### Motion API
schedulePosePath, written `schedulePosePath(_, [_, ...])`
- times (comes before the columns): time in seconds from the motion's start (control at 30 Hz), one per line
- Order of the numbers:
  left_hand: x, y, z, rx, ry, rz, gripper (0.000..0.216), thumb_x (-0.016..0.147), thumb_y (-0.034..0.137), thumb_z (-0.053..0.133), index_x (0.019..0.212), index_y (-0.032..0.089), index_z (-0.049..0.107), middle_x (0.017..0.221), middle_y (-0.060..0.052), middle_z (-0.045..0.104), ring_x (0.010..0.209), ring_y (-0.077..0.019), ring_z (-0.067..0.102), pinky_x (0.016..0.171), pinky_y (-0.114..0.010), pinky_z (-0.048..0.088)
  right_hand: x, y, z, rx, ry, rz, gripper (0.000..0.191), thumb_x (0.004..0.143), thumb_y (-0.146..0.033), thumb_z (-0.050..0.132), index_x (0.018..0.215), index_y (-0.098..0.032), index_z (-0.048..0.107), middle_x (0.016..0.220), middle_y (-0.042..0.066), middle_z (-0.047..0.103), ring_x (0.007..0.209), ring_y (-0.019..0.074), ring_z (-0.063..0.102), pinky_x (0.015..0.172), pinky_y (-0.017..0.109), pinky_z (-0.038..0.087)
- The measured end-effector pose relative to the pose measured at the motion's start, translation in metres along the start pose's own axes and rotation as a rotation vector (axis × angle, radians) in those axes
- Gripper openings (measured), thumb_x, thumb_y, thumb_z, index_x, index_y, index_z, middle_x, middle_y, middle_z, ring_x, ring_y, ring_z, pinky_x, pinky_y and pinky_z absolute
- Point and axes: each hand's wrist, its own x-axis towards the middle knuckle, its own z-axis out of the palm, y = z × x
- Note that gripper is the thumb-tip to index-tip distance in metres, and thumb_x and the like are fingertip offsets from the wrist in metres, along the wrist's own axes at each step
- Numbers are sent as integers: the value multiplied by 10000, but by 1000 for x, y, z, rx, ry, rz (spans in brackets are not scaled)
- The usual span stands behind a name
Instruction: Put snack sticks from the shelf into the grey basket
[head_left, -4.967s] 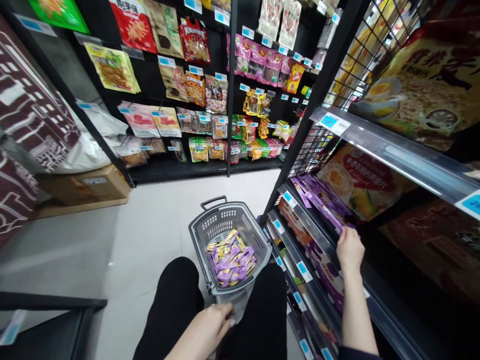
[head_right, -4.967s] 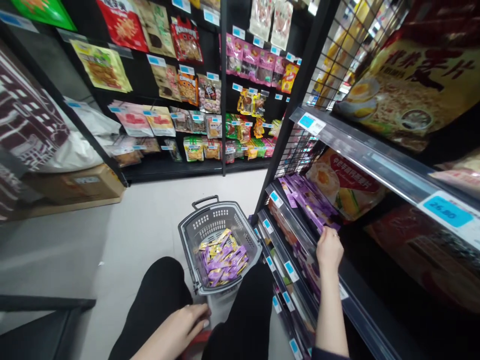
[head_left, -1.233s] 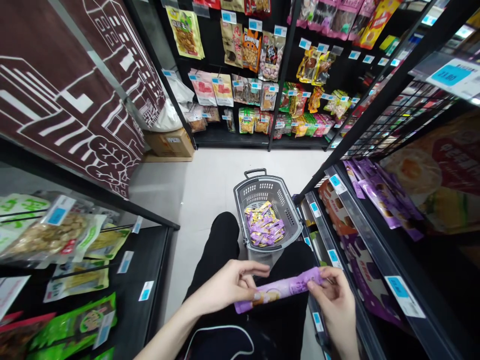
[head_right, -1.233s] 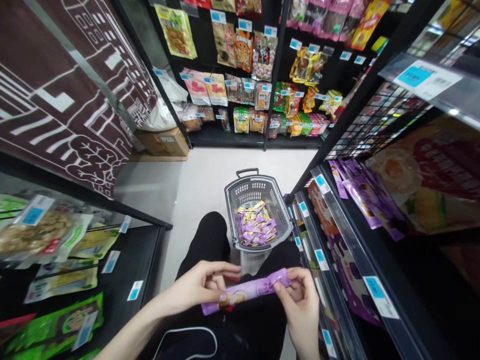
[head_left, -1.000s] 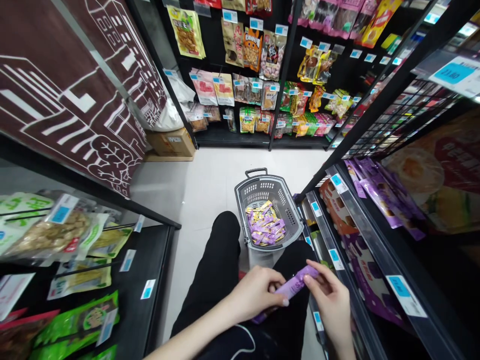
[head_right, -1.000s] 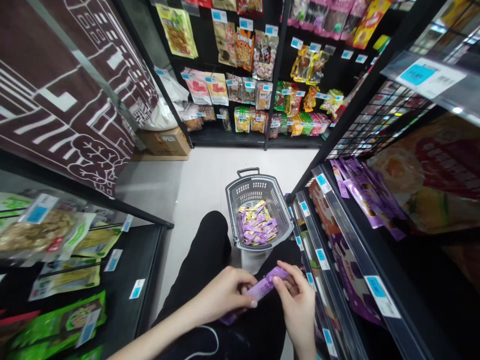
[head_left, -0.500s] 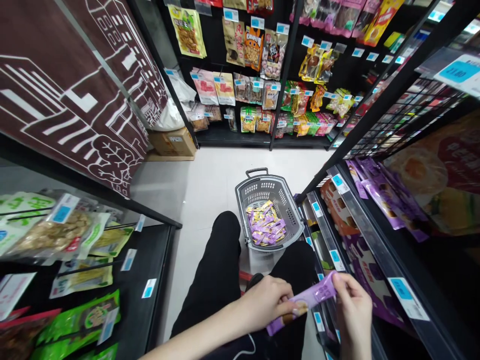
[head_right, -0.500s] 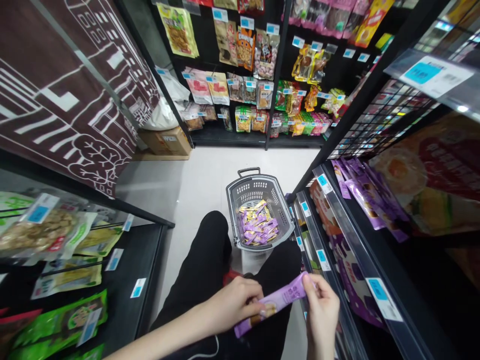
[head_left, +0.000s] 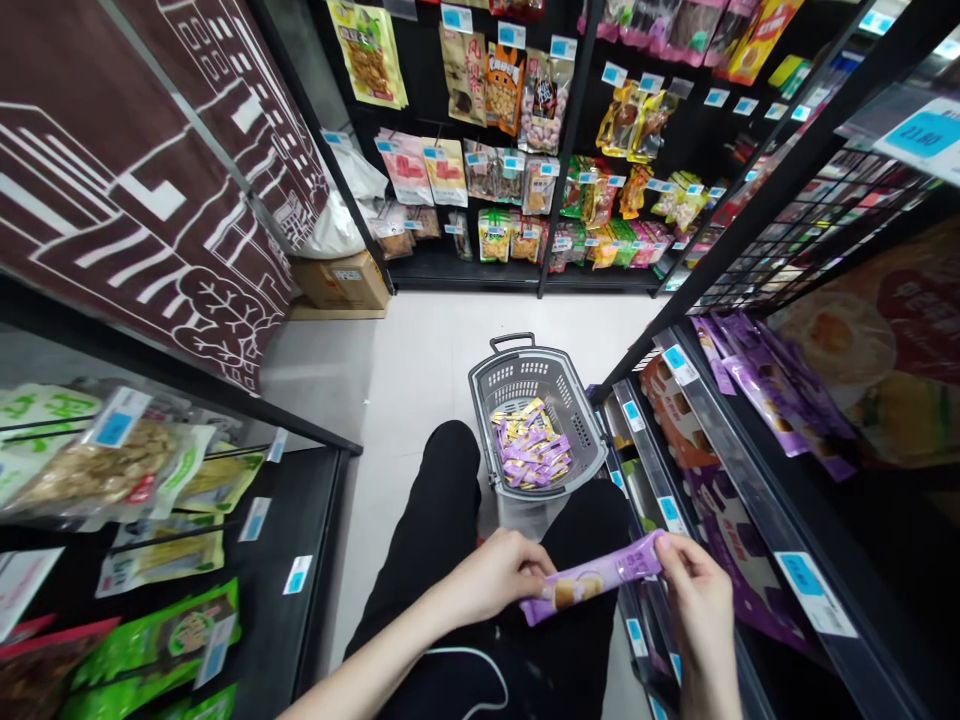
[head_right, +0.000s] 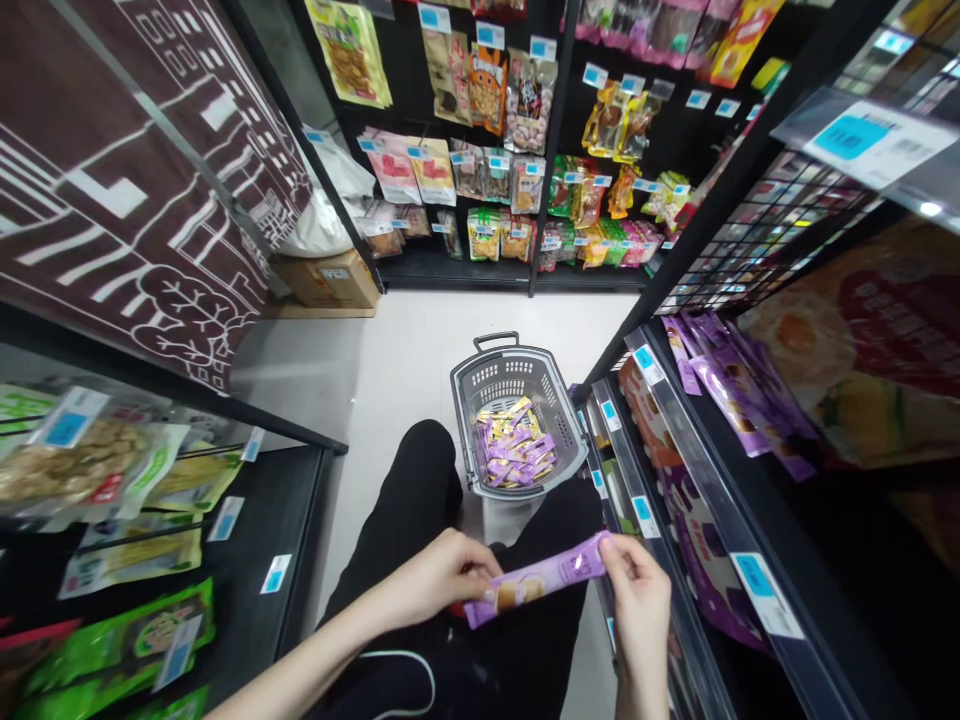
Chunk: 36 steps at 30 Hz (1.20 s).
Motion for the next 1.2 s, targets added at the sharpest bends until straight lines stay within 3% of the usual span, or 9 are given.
schedulePosePath(0.2, [1,-16,-3,112,0,-51,227,750,267,493,702,129,668,524,6,580,475,-109,506,471,-192,335,-3,-5,0,21,-83,69,310,636,-407,725,807,-152,686,693,41,668,629,179,582,588,266,462])
schedulePosePath(0.37, [5,-25,-7,264,93,29,343,834,362,429,614,146,580,520,29,474,508,-95,414,501,-207,279,-3,-5,0,36,-149,103,316,642,-388,729,834,-143,673,694,46,676,631,183,612,590,270,487])
schedulePosePath(0.5, [10,-30,-14,280,224,-13,417,880,419,318,618,167,521,531,32,440,530,-114,420,527,-224,270,11,6,5,95,-82,73,315,666,-374,715,866,-142,642,700,32,667,628,162,613,583,259,500])
schedulePosePath(0.67, [6,-40,-31,334,374,-82,382,883,434,296,701,191,528,638,-2,572,638,-164,555,598,-237,309,47,36,47,150,-19,-21,326,683,-421,660,851,-160,559,729,23,640,700,195,643,633,335,542])
schedulePosePath(0.8, [3,-46,-40,396,337,-100,328,870,424,344,762,208,566,730,-30,647,739,-197,611,644,-239,337,77,71,88,-145,-38,-31,230,725,-377,549,826,-171,530,723,46,637,735,221,657,658,353,533])
schedulePosePath(0.9, [4,-49,-42,438,288,-106,306,870,404,346,792,219,578,751,-28,664,749,-196,622,655,-238,358,94,76,95,-254,-41,-72,146,646,-276,613,740,-173,571,688,65,652,720,251,655,694,368,510])
schedulePosePath(1.07, [5,-58,-37,518,210,-132,274,865,354,338,819,224,575,812,-31,681,796,-193,638,675,-242,391,121,14,39,-373,-64,-362,210,787,-267,454,865,-181,630,753,57,678,717,207,639,726,317,481])
schedulePosePath(1.13, [7,-62,-33,543,174,-124,258,853,343,356,850,224,584,854,-42,689,829,-202,645,691,-250,405,141,-25,0,-528,199,-577,267,833,-247,382,928,-162,616,824,86,671,762,212,623,753,325,459])
schedulePosePath(1.2, [9,-64,-30,572,154,-118,246,835,342,385,879,227,598,887,-49,693,866,-210,646,718,-254,419,164,-58,-41,-774,485,-657,281,845,-232,374,947,-130,616,889,141,653,848,252,595,785,355,428])
